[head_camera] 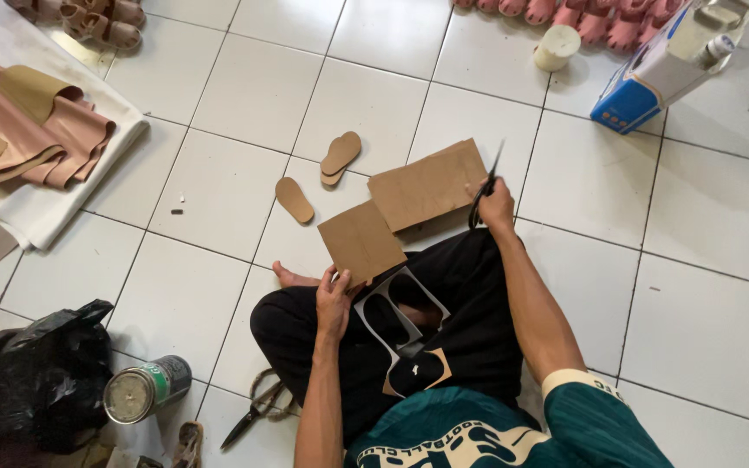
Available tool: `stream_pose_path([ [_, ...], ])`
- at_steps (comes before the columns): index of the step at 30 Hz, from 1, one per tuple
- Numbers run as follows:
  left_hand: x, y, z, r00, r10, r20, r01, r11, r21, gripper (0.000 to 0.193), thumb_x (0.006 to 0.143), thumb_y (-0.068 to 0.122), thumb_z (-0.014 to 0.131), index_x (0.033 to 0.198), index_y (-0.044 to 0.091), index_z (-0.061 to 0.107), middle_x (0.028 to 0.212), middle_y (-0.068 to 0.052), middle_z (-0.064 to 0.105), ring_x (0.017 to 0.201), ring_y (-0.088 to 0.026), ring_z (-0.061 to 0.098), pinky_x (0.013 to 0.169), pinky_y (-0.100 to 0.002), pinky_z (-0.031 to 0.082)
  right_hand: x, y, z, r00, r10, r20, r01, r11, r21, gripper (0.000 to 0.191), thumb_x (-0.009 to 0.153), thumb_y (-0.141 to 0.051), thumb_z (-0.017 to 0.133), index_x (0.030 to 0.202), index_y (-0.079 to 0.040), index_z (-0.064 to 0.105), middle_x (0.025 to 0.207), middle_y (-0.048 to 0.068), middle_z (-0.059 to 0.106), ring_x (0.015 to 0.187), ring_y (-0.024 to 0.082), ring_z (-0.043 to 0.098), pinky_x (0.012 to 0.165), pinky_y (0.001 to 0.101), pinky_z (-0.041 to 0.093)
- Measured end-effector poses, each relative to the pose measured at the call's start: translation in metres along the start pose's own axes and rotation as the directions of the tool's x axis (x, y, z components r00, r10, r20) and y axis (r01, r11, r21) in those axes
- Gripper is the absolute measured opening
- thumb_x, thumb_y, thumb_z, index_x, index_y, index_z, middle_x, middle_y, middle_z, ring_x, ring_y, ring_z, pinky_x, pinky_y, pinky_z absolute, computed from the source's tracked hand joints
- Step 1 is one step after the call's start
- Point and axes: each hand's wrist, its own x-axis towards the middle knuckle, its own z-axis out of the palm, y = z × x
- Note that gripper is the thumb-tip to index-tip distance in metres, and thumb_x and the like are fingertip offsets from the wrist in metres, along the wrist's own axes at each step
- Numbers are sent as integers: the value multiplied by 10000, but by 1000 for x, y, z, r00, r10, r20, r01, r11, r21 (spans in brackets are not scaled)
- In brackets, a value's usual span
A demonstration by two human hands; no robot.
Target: The person sits on the workshop floor and cuts sandal sole shapes from sheets of cardboard-like material with scissors, then trims the edges of the cut soles to smooth them, placing finished soles aside and picking up new sheets to cut.
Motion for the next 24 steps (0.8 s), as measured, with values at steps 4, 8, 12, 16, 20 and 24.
stream_pose_path([
  [4,0,-6,-5,1000,-2,-2,2,1000,-23,374,1002,110,604,1336,-21,501,1143,-154,701,1055,-264,698,947,-418,591,-14,2,5,961,-271,48,264,958,117,437,911,-309,895,1146,-32,652,866,79,728,752,144,662,681,300,537],
  [8,1,-13,-11,1000,21,-2,-21,999,-37,354,1006,76,606,1321,-38,493,1130,-162,705,1036,-281,699,928,-408,586,-40,6,17,981,-24,194,-86,838,538,534,864,-311,837,1236,-45,563,825,27,716,581,63,603,519,221,461],
  [12,3,-10,-12,997,50,-50,-51,999,-19,409,958,58,677,1306,-20,479,1155,-183,659,1030,-270,698,920,-409,594,-91,24,26,935,61,349,-233,847,477,619,842,-255,885,1286,5,541,727,48,622,516,66,514,459,220,380],
  [16,9,6,-12,979,190,-69,-177,971,160,444,928,99,753,1292,-43,540,1188,-170,627,1057,-223,663,926,-352,573,-149,49,29,862,-47,505,-296,763,575,572,770,-257,842,1196,-10,552,832,-17,768,500,48,555,440,207,430],
  [20,13,18,-9,960,238,-149,-197,948,250,465,912,175,753,1287,-25,563,1212,-128,654,1120,-173,631,966,-288,546,-182,65,27,743,100,661,-300,933,196,463,901,-395,742,1119,14,748,683,58,662,490,93,555,449,241,416],
  [24,14,19,-6,940,307,-150,-257,925,280,499,931,194,766,1298,-73,560,1195,-154,661,1123,-208,629,1001,-298,517,-198,70,28,771,-9,637,-144,971,188,478,821,-337,835,1144,-4,716,719,36,668,578,71,583,523,249,453],
])
